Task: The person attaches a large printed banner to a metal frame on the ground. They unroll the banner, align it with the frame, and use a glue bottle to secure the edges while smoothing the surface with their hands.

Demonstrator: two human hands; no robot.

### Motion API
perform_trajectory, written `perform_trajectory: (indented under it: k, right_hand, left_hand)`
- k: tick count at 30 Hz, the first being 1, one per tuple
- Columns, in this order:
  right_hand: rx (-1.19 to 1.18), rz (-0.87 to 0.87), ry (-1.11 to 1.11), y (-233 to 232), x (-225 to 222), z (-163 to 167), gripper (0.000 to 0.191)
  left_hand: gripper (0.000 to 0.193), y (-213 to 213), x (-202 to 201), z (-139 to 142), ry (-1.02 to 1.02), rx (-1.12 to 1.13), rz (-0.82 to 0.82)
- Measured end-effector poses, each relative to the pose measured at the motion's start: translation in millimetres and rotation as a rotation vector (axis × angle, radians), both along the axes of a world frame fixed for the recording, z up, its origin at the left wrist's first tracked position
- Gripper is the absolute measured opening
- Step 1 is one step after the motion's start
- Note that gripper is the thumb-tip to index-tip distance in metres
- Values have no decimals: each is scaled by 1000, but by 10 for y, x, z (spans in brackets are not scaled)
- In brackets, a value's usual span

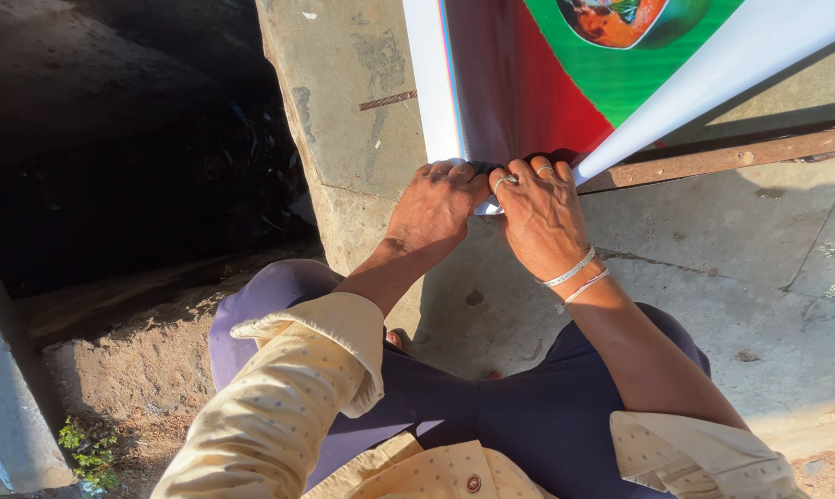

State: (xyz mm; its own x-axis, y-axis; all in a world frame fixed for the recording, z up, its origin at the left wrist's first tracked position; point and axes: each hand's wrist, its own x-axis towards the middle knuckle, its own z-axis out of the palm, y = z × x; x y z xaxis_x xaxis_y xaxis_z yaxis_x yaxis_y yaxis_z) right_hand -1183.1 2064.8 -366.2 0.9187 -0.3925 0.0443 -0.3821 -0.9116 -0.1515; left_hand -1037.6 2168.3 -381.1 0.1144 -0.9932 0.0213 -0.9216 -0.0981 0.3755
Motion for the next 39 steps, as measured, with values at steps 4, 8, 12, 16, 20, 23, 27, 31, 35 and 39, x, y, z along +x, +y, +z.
perform_trajectory:
  k: [4,8,12,16,20,23,27,31,35,39]
  right_hand:
    - [57,17,-50,-3,-87,-54,33]
    - [49,30,-34,8,-172,-107,29]
    - [6,53,-55,33,-213,-166,18]
    - [-167,119,-262,53,-242,-266,11]
    - [-320,181,-321,59,-300,-404,19]
    - [-312,193,-283,65,-349,-490,17]
    - [-344,206,-327,62,-375,-544,12]
    - [-237,223,-395,52,-371,-564,6]
    - [-312,224,-395,64,-377,-595,5]
    - [-291,203,-369,92,-400,-637,9]
  left_hand:
    - [24,39,-72,-57,-92,-26,-35]
    - [16,82,-111,-108,-114,-21,-60]
    - [14,133,-149,-158,-158,-70,-47]
    - [17,163,-183,-238,-167,-108,-30]
    - [24,168,-172,-258,-100,-59,-63]
    - [31,145,-156,-171,-8,-41,-77]
    - [38,103,-111,71,63,36,-95]
    - [18,-45,-41,323,237,292,-15]
    - [26,-485,-44,364,248,103,248]
    - [29,-982,-129,115,52,-243,190]
